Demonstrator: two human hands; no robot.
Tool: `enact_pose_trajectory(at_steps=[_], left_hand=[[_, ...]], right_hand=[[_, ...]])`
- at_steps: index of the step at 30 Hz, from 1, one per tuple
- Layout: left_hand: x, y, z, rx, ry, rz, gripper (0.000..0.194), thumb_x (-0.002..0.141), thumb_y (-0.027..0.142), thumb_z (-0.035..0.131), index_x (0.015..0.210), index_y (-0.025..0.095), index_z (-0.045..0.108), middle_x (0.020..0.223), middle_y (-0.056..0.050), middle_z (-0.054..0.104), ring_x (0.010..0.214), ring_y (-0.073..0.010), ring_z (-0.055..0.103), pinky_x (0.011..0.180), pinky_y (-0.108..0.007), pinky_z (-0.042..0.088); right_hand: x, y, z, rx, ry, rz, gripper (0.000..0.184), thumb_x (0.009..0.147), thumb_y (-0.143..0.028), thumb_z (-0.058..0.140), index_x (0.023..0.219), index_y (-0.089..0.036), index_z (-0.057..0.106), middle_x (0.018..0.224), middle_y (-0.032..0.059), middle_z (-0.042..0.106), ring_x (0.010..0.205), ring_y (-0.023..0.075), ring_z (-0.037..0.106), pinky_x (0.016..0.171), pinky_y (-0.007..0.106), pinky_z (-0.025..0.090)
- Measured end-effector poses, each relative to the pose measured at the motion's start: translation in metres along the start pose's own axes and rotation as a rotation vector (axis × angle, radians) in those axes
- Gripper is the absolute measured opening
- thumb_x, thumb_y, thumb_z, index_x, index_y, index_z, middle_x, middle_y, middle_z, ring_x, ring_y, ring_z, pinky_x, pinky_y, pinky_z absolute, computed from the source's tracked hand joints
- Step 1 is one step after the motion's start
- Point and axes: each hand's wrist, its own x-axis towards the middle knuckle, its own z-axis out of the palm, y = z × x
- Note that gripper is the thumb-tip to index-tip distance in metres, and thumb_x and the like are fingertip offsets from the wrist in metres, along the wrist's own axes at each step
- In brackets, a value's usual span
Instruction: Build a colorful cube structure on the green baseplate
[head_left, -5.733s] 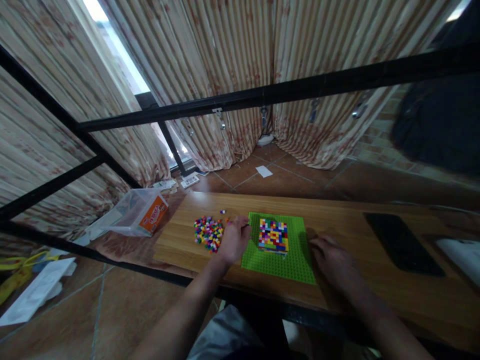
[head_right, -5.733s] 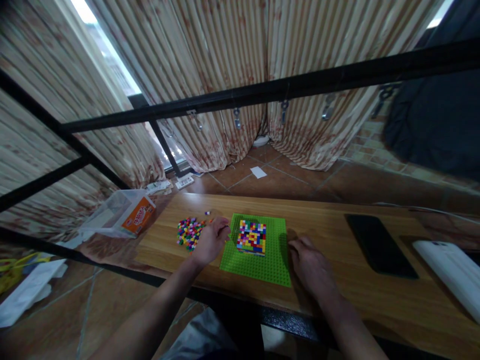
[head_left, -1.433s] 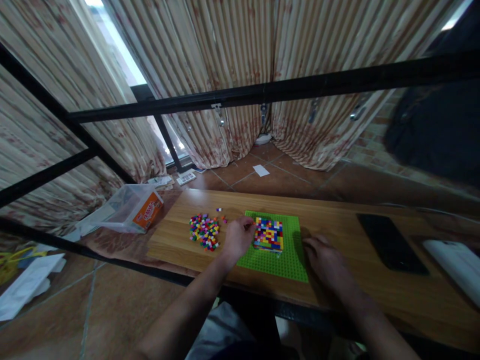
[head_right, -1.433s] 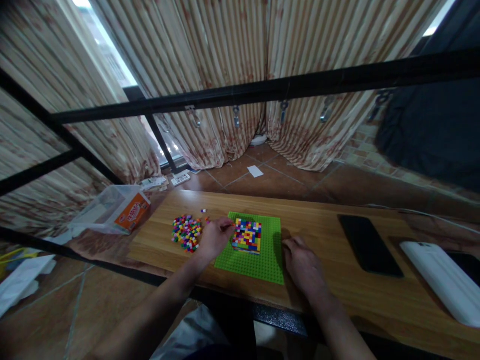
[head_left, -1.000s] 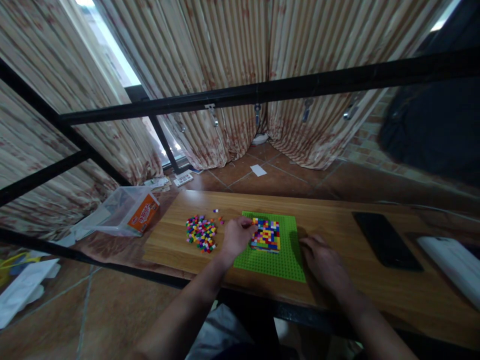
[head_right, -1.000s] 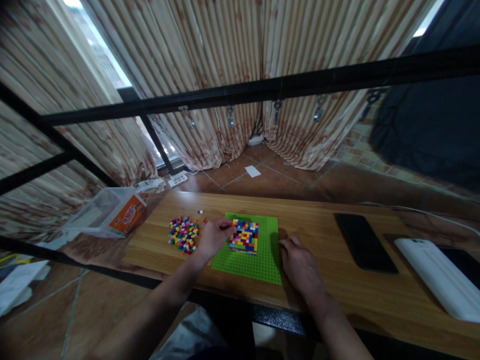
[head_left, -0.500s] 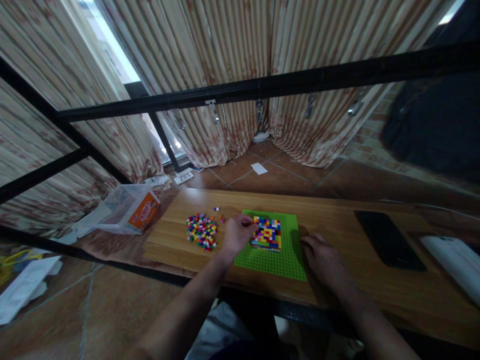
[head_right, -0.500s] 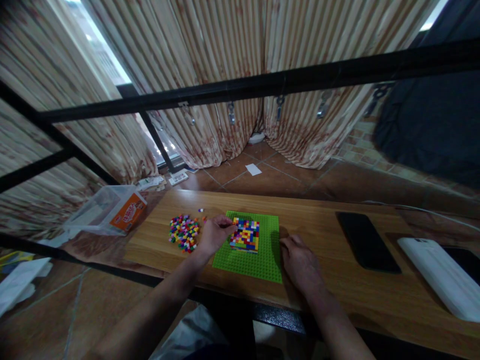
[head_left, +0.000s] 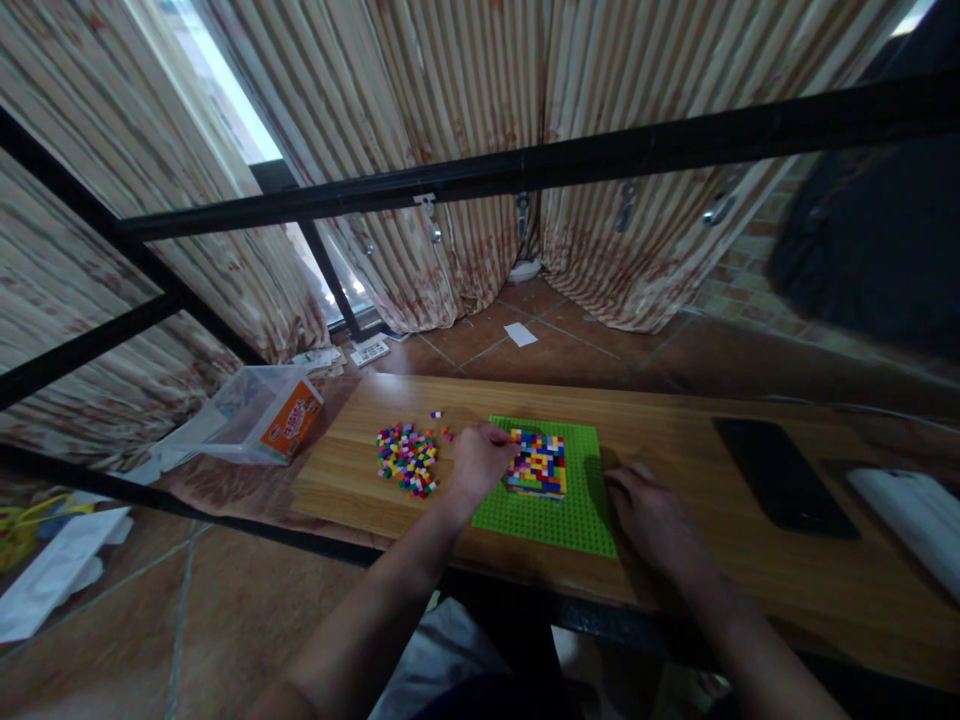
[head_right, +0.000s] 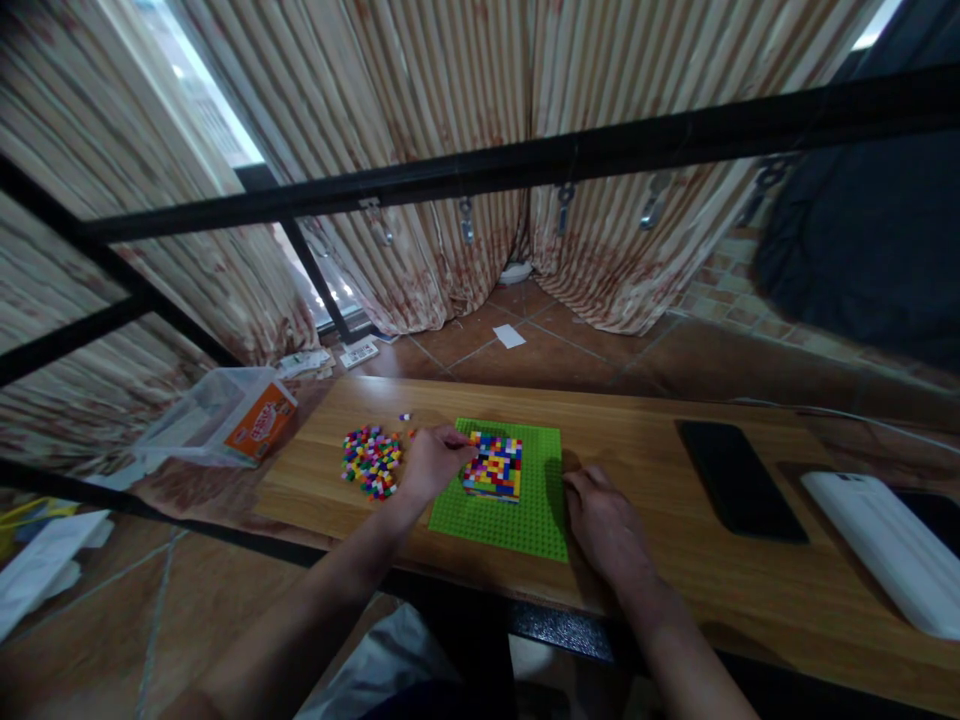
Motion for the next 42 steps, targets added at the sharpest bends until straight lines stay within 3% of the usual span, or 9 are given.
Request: enact_pose_trajectory(at_steps=[16, 30, 37, 42], left_hand=[[0.004, 0.007, -0.008, 0.133, -0.078, -0.014, 0.012, 0.071, 0.024, 0.074, 0.079, 0.018, 0.079, 0.072, -0.003, 0.074, 0.069, -0.0164, 0.066, 0.061, -0.024, 0.045], [0.010, -0.018, -0.001, -0.179, -0.161, -0.016, 0.019, 0.066, 0.030, 0.079, 0.075, 0.013, 0.075, 0.065, -0.001, 0.069, 0.058, -0.0111, 0.057, 0.053, -0.021, 0.040], [0.018, -0.021, 0.003, -0.310, -0.141, -0.117, 0.035, 0.084, 0.043, 0.061, 0.064, 0.014, 0.065, 0.056, 0.001, 0.059, 0.050, -0.0089, 0.053, 0.051, -0.022, 0.041], [0.020, -0.023, 0.008, -0.179, -0.133, 0.010, 0.033, 0.083, 0.040, 0.061, 0.063, 0.015, 0.067, 0.052, 0.002, 0.056, 0.052, -0.0102, 0.052, 0.052, -0.022, 0.038]], right_hand=[[0.000, 0.001, 0.002, 0.027, 0.020, -0.013, 0.031, 0.096, -0.024, 0.038, 0.101, -0.017, 0.068, 0.102, 0.0087, 0.065, 0.082, 0.0179, 0.064, 0.077, 0.031, 0.049], [0.000, 0.002, 0.003, 0.008, 0.001, 0.012, 0.031, 0.096, -0.025, 0.038, 0.101, -0.020, 0.069, 0.104, 0.0071, 0.066, 0.081, 0.0161, 0.064, 0.075, 0.029, 0.048], [0.001, 0.002, 0.002, 0.022, 0.002, -0.001, 0.032, 0.095, -0.024, 0.038, 0.101, -0.019, 0.069, 0.103, 0.0078, 0.065, 0.080, 0.0162, 0.063, 0.075, 0.030, 0.049], [0.001, -0.002, -0.001, 0.026, -0.001, 0.007, 0.033, 0.095, -0.024, 0.038, 0.101, -0.018, 0.069, 0.104, 0.0091, 0.065, 0.081, 0.0179, 0.063, 0.076, 0.032, 0.049]])
